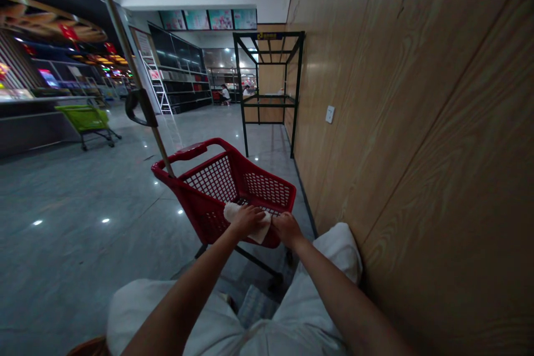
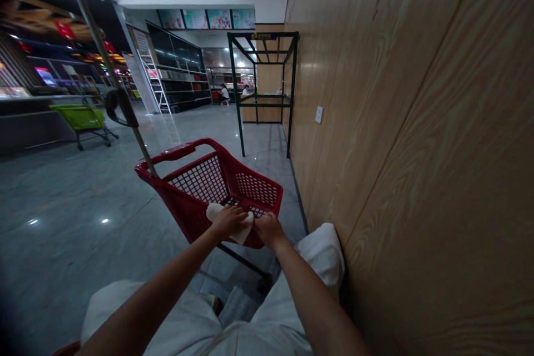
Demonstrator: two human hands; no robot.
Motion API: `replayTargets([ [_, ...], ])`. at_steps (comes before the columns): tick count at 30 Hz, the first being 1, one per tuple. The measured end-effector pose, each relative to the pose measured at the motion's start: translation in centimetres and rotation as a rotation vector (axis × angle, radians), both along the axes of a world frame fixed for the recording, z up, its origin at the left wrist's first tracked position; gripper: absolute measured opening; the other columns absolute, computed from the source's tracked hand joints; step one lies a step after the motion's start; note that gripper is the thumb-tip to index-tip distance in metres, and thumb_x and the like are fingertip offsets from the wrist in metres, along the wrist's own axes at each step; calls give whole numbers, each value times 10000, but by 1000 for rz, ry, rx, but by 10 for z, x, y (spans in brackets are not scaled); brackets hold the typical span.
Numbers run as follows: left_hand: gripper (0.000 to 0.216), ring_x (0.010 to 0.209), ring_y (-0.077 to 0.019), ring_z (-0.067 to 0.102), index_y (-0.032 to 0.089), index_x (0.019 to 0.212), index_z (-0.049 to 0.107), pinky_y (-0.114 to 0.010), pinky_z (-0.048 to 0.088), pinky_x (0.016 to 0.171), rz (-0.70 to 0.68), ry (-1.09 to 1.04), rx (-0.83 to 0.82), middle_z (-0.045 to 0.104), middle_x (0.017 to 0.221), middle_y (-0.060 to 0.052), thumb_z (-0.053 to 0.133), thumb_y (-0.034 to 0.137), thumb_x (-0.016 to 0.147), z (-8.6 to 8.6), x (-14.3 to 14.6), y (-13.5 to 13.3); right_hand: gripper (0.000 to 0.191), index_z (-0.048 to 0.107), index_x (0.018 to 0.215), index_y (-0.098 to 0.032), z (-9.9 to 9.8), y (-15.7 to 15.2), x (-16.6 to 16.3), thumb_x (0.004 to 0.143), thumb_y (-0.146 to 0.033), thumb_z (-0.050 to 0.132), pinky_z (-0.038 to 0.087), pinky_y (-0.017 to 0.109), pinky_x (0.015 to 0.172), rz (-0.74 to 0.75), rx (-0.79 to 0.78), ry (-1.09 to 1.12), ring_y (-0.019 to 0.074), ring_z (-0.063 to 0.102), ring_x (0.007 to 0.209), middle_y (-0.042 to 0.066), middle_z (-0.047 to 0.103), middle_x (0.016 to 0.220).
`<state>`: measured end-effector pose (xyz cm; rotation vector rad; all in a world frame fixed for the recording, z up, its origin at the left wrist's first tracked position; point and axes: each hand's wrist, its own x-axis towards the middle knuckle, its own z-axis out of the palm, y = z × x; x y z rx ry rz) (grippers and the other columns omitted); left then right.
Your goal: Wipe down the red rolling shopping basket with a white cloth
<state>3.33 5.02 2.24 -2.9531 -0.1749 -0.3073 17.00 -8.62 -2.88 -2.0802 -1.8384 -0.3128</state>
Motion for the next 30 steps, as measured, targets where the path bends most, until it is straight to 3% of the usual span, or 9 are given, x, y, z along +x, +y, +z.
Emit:
replayTargets([
  [3,311,881,-192,581,239,1064,609,-311,395,747,59,35,26,650,970,-53,512,452,860,12,-21,31,294,637,842,-190,5,-2,3,949,-338,406,324,299,864,17,0,-17,155,569,814,35,666,812],
  [7,206,819,-189,585,201,949,629,-310,410,737,162,82,75,648,865,-54,518,355,870,27,-46,56,273,637,846,-188,8,-4,6,942,-339,430,326,291,875,19,-11,-23,157,562,825,35,666,825],
  [9,247,854,-195,584,202,980,624,-324,414,780,155,59,80,649,896,-57,519,394,865,30,-49,52,269,637,843,-186,7,-4,7,939,-336,435,330,292,869,6,-17,-27,161,556,819,35,664,818],
  [14,652,1154,-241,468,242,1319,438,-368,346,952,35,-140,72,526,1279,-92,584,559,768,16,-27,17,281,633,825,-181,3,-5,6,941,-330,425,330,293,846,-30,7,-42,170,536,816,37,648,795],
  [19,385,886,-200,568,236,1105,596,-342,369,801,36,-61,67,650,1003,-59,577,479,807,-4,4,-8,215,622,836,-180,1,-8,4,920,-274,447,314,302,859,-18,35,-55,175,523,813,37,641,785],
  [24,306,867,-190,553,204,1002,617,-332,355,771,-25,-90,98,651,963,-60,506,453,863,-13,15,-21,212,625,834,-173,-2,-7,3,913,-243,440,316,302,847,-40,43,-33,181,529,814,49,646,793],
  [27,273,884,-180,544,243,1081,591,-324,354,763,-72,-65,116,635,1017,-47,509,398,873,-10,5,-12,262,629,837,-178,0,-8,5,936,-296,417,317,296,842,-9,4,-47,171,535,798,42,648,794],
  [30,298,887,-178,543,268,1151,558,-322,359,759,-41,-20,140,620,1039,-47,532,333,861,1,-18,16,293,635,841,-182,7,-10,7,942,-348,416,311,295,867,2,-39,-57,164,535,800,41,648,808],
])
